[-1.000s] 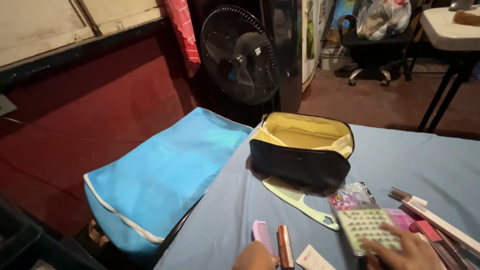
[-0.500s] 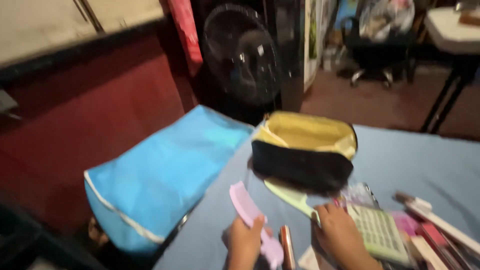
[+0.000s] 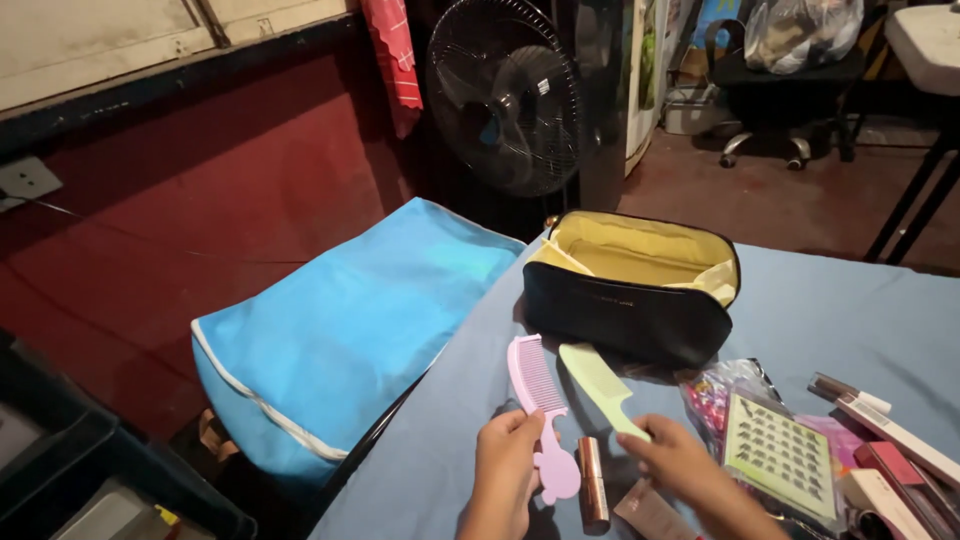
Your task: The person organizes small personal items on a bed. They place hair accessories, cotton pads, combs, and makeup into a white plastic tray and a black toiletry bag, then move the tray to a nearby shelf.
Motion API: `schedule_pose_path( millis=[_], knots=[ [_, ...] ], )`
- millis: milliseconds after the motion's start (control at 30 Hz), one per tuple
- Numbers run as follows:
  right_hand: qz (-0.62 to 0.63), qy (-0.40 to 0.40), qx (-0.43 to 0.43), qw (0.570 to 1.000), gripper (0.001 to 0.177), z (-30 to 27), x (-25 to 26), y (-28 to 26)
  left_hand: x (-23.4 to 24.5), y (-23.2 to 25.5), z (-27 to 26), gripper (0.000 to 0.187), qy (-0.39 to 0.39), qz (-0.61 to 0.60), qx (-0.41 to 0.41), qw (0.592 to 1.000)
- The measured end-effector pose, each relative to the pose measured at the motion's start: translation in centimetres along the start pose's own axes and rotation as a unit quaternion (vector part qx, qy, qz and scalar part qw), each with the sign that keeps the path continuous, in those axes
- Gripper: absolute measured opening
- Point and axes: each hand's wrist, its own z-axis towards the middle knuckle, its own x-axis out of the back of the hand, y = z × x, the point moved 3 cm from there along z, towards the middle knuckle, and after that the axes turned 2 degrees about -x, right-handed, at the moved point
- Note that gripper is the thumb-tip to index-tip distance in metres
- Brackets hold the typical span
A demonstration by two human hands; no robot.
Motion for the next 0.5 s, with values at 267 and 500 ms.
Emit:
schedule_pose_path(
  millis=[267, 500],
  knots=[
    [0.28, -0.14, 0.234, 0.921, 0.027, 0.3, -7.6, 5.6, 0.2, -1.7, 1.3, 0.016, -0.079, -0.229, -0.044, 0.969],
    [0.056, -0.102, 0.206, 0.972, 0.061, -2.9, -7.3, 3.1, 0.7, 0.8, -2.3, 0.028, -0.049, -0.226, -0.026, 0.973]
  ],
)
